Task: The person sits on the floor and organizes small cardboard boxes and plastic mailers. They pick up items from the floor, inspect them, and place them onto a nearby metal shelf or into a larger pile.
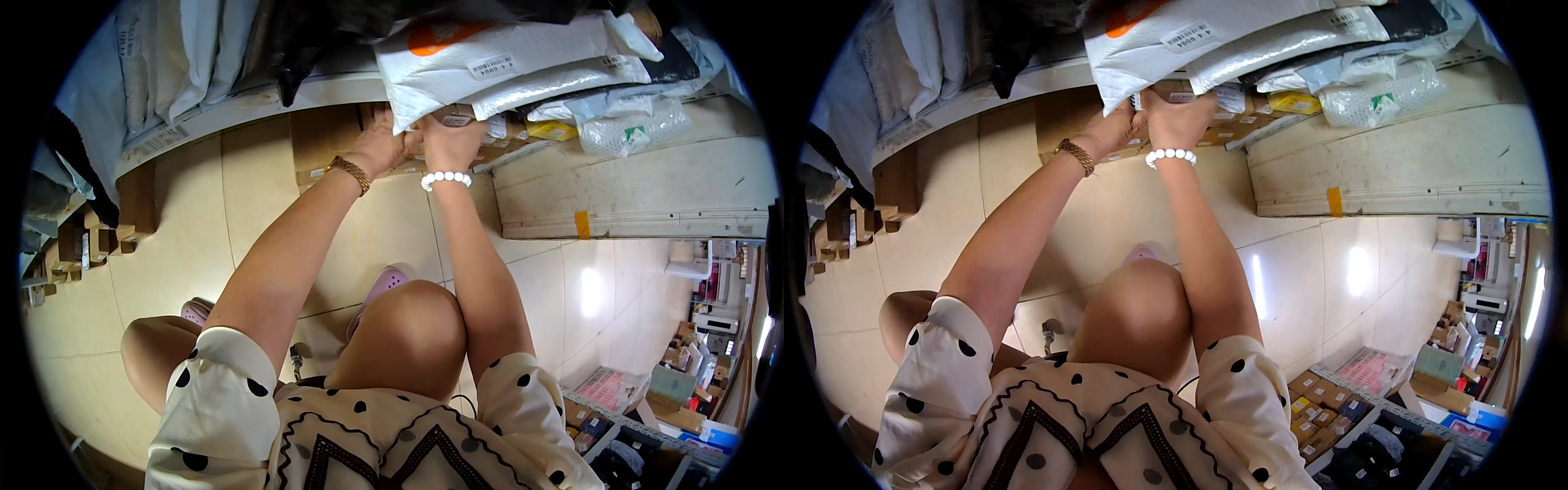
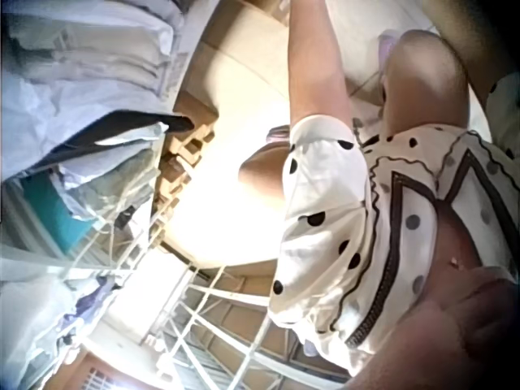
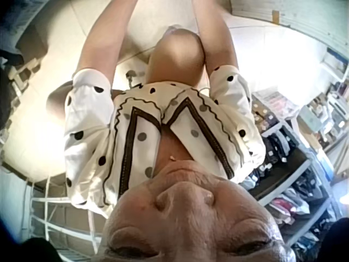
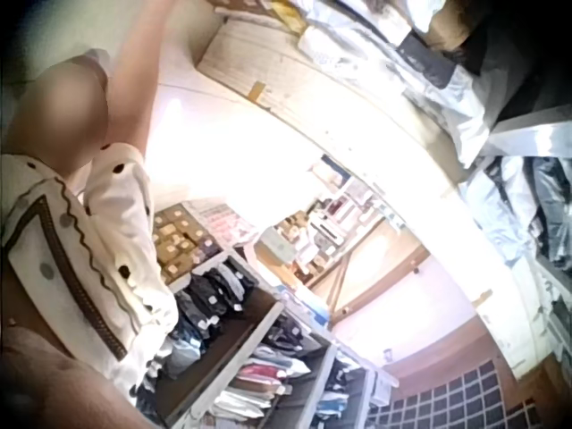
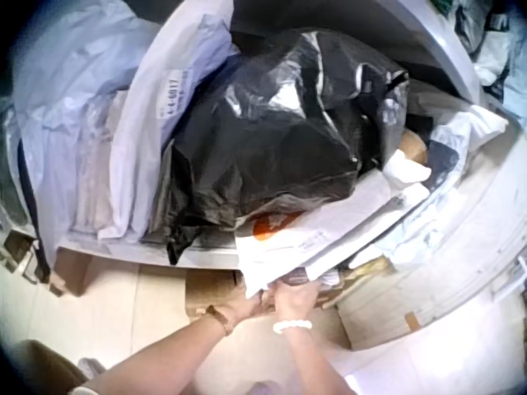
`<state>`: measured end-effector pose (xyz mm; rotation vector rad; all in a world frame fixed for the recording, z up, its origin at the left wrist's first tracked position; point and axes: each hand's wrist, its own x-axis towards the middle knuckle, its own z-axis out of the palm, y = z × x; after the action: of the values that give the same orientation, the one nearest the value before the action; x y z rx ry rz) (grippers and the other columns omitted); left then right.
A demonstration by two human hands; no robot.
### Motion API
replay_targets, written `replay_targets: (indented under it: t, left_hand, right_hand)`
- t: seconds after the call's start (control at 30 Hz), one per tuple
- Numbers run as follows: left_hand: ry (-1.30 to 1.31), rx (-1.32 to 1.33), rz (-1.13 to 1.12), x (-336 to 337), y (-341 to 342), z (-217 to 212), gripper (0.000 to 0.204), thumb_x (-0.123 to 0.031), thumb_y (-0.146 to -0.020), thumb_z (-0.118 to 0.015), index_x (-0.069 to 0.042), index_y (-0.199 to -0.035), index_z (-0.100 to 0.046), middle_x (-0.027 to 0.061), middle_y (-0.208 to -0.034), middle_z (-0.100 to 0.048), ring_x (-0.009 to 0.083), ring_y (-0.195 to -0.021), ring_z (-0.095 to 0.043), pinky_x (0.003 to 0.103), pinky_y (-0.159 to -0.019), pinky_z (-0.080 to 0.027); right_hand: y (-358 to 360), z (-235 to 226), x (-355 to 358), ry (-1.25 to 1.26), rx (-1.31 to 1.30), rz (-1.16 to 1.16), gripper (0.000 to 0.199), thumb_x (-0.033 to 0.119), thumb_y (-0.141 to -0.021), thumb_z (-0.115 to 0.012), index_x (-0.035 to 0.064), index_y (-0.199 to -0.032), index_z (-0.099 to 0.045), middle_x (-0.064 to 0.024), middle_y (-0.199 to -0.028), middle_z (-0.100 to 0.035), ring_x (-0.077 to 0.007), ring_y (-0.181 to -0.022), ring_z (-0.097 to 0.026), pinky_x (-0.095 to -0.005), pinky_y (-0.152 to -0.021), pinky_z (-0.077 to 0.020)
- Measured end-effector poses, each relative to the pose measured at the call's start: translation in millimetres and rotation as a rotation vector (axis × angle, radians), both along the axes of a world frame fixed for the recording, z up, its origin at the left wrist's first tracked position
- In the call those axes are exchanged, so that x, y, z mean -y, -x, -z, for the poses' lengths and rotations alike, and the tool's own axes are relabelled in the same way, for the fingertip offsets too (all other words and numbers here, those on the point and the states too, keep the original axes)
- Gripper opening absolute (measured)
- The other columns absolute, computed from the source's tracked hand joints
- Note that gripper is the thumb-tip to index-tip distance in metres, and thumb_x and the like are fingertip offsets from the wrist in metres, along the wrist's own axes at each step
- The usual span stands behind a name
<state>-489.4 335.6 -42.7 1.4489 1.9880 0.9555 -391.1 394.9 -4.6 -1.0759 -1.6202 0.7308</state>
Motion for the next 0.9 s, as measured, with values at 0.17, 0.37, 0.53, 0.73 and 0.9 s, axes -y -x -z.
replay_targets:
  t: [0.17, 0.37, 0.53, 0.73, 0.9]
  left_hand:
    - [-0.031, 0.241, 0.026, 18.6, 11.8, -29.4, 0.053, -0.045, -0.087, -0.055, -0.011, -0.127, -0.047, 0.0208, -0.116, -0.058, 0.0369, -0.1, -0.059, 0.039, -0.088, -0.048]
    - [0.151, -0.015, -0.122, -7.9, -1.3, 9.6, 0.098, -0.066, -0.072, -0.06, -0.003, -0.14, -0.029, 0.0238, -0.148, -0.02, 0.0393, -0.128, -0.037, 0.047, -0.104, -0.032]
    - [0.089, -0.208, 0.14, 95.8, 26.2, -29.1, 0.087, -0.049, -0.076, -0.066, -0.012, -0.142, -0.024, 0.0184, -0.144, -0.029, 0.0363, -0.131, -0.033, 0.044, -0.106, -0.031]
    - [0.204, -0.33, 0.42, 290.6, 127.9, -13.9, 0.081, -0.036, -0.077, -0.068, -0.014, -0.142, -0.025, 0.0179, -0.139, -0.036, 0.0328, -0.131, -0.035, 0.044, -0.107, -0.031]
    - [0.749, -0.047, -0.126, 462.8, 239.0, 39.0, 0.096, -0.057, -0.076, -0.062, 0.003, -0.141, -0.026, 0.0244, -0.14, -0.036, 0.034, -0.13, -0.037, 0.037, -0.108, -0.03]
  right_hand:
    - [11.7, -2.5, 8.2, 0.109, 0.079, 0.085, 0.077, 0.022, -0.058, -0.083, -0.0124, -0.113, -0.042, -0.027, -0.11, -0.052, -0.0385, -0.101, -0.052, -0.043, -0.092, -0.0417]
    - [-7.0, 22.7, -8.5, -0.103, 0.054, -0.025, 0.062, 0.022, -0.066, -0.082, -0.0021, -0.115, -0.053, -0.0166, -0.113, -0.061, -0.0293, -0.101, -0.059, -0.0375, -0.086, -0.0481]
    - [-34.5, 26.3, -20.0, 0.102, 0.146, -0.269, 0.056, 0.03, -0.069, -0.078, 0.0001, -0.11, -0.055, -0.0153, -0.106, -0.061, -0.0247, -0.097, -0.058, -0.0349, -0.088, -0.0446]
    - [-101.1, 15.8, 18.7, 0.43, 0.786, -0.448, 0.054, 0.026, -0.08, -0.069, -0.0017, -0.121, -0.049, -0.0059, -0.092, -0.057, -0.0161, -0.082, -0.053, -0.0286, -0.074, -0.0443]
    - [-99.6, -54.5, 114.3, 0.715, 0.858, -0.69, 0.041, 0.009, -0.087, -0.059, -0.0017, -0.125, -0.048, -0.0077, -0.09, -0.063, -0.0138, -0.079, -0.057, -0.0263, -0.072, -0.0468]
